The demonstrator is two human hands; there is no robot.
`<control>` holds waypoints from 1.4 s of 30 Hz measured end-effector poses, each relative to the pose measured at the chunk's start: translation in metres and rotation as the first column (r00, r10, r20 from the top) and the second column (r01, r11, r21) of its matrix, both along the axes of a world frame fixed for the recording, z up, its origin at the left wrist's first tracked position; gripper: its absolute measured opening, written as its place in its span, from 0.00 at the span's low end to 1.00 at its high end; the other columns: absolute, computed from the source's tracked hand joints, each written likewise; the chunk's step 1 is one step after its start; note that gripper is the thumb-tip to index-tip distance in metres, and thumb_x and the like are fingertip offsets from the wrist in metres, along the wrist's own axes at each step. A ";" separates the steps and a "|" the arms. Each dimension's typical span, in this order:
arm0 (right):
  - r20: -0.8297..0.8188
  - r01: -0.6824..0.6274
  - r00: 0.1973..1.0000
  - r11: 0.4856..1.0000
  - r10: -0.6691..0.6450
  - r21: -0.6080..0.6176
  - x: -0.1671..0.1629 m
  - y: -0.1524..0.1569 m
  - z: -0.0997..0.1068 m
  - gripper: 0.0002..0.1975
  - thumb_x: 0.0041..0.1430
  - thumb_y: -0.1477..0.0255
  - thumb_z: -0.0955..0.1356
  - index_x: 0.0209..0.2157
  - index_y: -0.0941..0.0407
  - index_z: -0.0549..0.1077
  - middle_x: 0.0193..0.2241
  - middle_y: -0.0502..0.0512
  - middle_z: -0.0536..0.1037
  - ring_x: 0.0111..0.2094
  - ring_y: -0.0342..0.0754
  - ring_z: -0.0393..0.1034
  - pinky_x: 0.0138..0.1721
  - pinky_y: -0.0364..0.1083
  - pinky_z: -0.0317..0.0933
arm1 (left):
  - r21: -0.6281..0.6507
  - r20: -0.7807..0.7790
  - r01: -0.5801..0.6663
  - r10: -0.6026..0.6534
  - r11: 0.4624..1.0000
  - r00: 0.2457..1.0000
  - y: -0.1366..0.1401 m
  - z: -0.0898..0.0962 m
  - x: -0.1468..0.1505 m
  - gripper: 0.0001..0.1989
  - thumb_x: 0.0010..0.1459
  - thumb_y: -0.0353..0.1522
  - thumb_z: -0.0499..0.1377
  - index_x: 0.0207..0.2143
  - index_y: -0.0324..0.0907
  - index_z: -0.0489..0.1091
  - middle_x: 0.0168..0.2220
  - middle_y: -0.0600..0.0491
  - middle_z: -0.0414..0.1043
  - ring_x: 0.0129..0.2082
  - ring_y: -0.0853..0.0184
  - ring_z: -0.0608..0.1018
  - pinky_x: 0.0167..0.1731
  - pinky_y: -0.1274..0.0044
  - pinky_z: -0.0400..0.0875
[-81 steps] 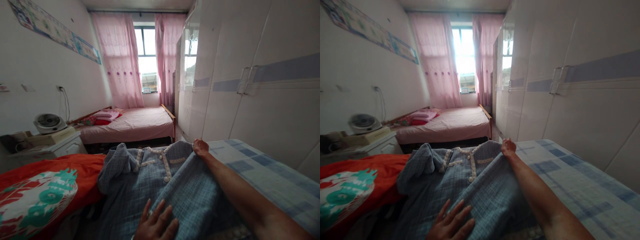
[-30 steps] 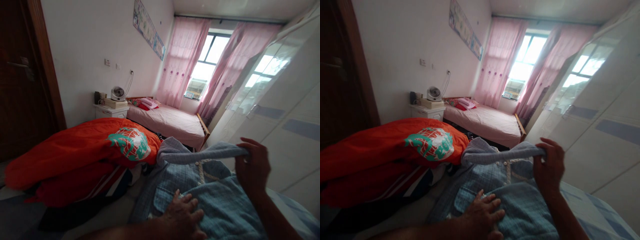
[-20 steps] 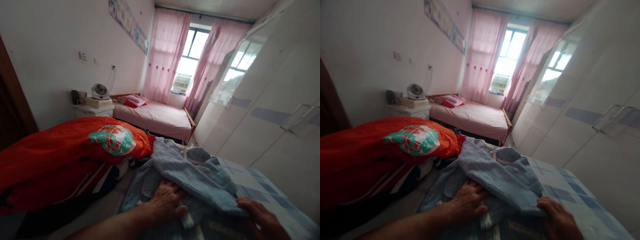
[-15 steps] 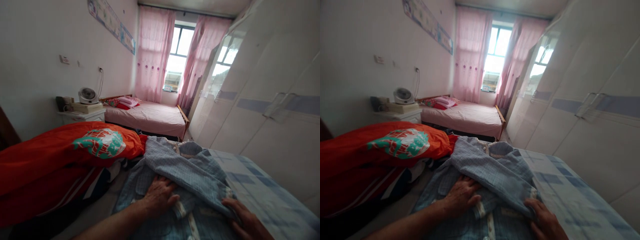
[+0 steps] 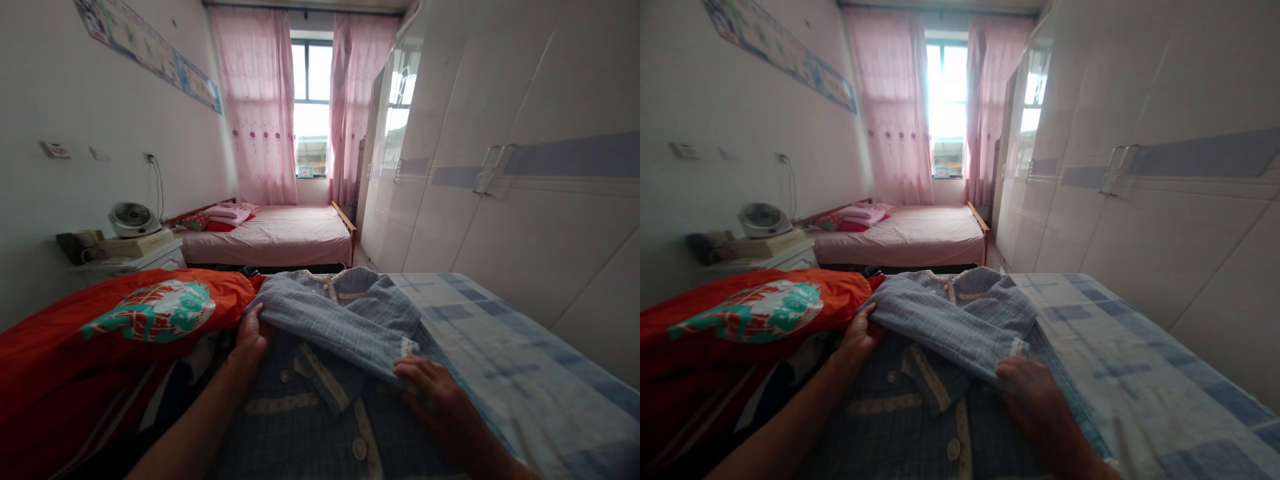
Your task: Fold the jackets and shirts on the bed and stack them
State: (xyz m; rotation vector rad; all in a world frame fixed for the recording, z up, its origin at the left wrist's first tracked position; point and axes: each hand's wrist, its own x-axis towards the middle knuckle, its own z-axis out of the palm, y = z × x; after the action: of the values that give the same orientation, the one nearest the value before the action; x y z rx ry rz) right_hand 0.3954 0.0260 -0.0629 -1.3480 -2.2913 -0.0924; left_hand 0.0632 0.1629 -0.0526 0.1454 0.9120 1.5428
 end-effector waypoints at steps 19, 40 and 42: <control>-0.058 0.106 0.991 0.969 -0.121 -0.222 0.001 0.003 0.003 0.15 0.58 0.71 0.61 0.46 0.53 0.71 0.49 0.57 0.73 0.51 0.51 0.65 0.52 0.51 0.59 | -0.151 -0.386 0.275 -0.313 0.950 0.868 -0.061 -0.013 -0.015 0.08 0.49 0.22 0.62 0.34 0.36 0.71 0.26 0.51 0.75 0.25 0.65 0.78 0.26 0.76 0.74; -0.577 0.187 0.385 0.673 -0.721 -0.716 0.057 0.090 -0.006 0.17 0.50 0.68 0.67 0.43 0.58 0.69 0.40 0.61 0.75 0.42 0.53 0.70 0.44 0.50 0.64 | -0.242 -0.953 0.522 -0.300 0.818 0.028 -0.060 -0.018 0.014 0.18 0.42 0.45 0.61 0.25 0.38 0.71 0.24 0.53 0.71 0.28 0.61 0.72 0.28 0.76 0.64; -0.606 0.109 0.329 0.666 -0.725 -0.738 0.064 0.113 0.000 0.16 0.54 0.69 0.65 0.45 0.58 0.66 0.34 0.59 0.76 0.36 0.50 0.72 0.38 0.49 0.68 | -0.190 -0.969 0.525 -0.246 0.830 0.039 -0.062 -0.017 0.021 0.16 0.44 0.43 0.59 0.28 0.38 0.70 0.26 0.52 0.72 0.31 0.60 0.73 0.31 0.75 0.66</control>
State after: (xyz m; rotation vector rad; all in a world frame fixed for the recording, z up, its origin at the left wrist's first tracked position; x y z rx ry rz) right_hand 0.4597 0.1387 -0.0624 -1.7121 -0.9556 1.0196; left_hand 0.0839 0.1014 -0.0692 1.6698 1.5162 0.8051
